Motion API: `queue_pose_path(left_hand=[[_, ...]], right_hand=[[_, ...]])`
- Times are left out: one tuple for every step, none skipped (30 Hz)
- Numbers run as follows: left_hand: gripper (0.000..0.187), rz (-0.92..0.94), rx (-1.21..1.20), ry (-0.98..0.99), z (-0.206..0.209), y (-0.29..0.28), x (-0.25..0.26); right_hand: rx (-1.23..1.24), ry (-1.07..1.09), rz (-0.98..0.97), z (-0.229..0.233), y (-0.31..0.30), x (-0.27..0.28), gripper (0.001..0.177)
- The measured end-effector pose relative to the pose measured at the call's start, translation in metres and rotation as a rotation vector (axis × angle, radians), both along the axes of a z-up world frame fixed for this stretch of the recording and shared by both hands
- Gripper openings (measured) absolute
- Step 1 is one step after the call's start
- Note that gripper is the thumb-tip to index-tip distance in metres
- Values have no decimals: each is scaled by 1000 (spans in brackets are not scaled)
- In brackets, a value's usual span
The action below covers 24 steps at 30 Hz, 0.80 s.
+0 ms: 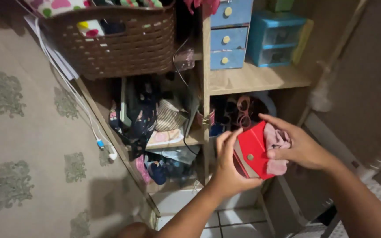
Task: Wiping a small red box and a bottle of baby powder with a pink cloth to clean them.
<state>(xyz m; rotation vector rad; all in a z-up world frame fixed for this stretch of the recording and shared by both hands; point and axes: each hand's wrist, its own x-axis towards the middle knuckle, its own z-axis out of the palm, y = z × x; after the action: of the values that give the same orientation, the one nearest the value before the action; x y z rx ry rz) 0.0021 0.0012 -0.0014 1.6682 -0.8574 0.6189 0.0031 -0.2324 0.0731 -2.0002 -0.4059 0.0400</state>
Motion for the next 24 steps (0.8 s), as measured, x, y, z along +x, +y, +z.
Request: queue_pose_path(left_hand=[[128,-63,-19,13,4,2,-2],[137,-126,-37,22,10,5,-2],[137,-124,-36,22,8,3,-1],[140,-461,-325,322,8,2,0],[144,-793,-615,624,9,1,1],[144,-793,-612,623,4,0,4],[136,-840,-704,694,1,-1,6],[127,-889,-795,767,-3,-4,8],[127,-893,-790,767,-4,-9,10],[120,-797,-747,736,-7,-12,10],[112,-701,-703,704,-10,-16,10],[112,-703,-703,705,-8,-19,10],[102,-813,-849,711,-6,-22,10],[92,-922,-996,712,-5,-25,9],[92,-923,-996,713,-7,-29,14],[87,-885,-1038,776,-9,-32,19],[84,-847,-1078,839,-11,-35,23],[84,-849,-1076,844,-11,-34,22],[84,-945,-1061,836,-12,-33,21],[85,-1040,-1047,824,-11,-33,21],[85,-1042,-1047,826,-18,-34,24],[85,-983,-994,833,-24,-34,28],[85,-924,-942,839,-31,-34,30],[85,-921,-942,836,-30,-35,33]], right_hand=[[76,-20,14,-4,0,4,104],[152,-45,28,-8,0,8,103],[153,-44,30,-12,4,10,103],[107,-120,-95,-15,8,13,93],[61,-195,-221,-18,12,16,84],[63,-197,-222,-22,18,16,84],[90,-260,-311,-25,24,16,74],[116,-324,-403,-27,28,16,64],[119,-327,-408,-17,36,9,64],[-3,-408,-506,-7,44,2,59],[-127,-487,-602,2,52,-6,54],[-128,-487,-604,-3,48,-3,54],[-27,-504,-584,-8,44,-1,48],[74,-520,-562,-14,40,1,42],[73,-520,-563,-16,38,4,42],[176,-471,-537,-19,36,6,39],[278,-423,-509,-22,35,8,37],[278,-421,-515,-34,34,12,37],[321,-384,-426,-46,33,16,35],[362,-347,-333,-57,32,21,35],[361,-347,-336,-53,33,18,35],[219,-359,-349,-49,35,15,38],[77,-370,-361,-46,37,12,40],[78,-371,-357,-38,38,9,40]])
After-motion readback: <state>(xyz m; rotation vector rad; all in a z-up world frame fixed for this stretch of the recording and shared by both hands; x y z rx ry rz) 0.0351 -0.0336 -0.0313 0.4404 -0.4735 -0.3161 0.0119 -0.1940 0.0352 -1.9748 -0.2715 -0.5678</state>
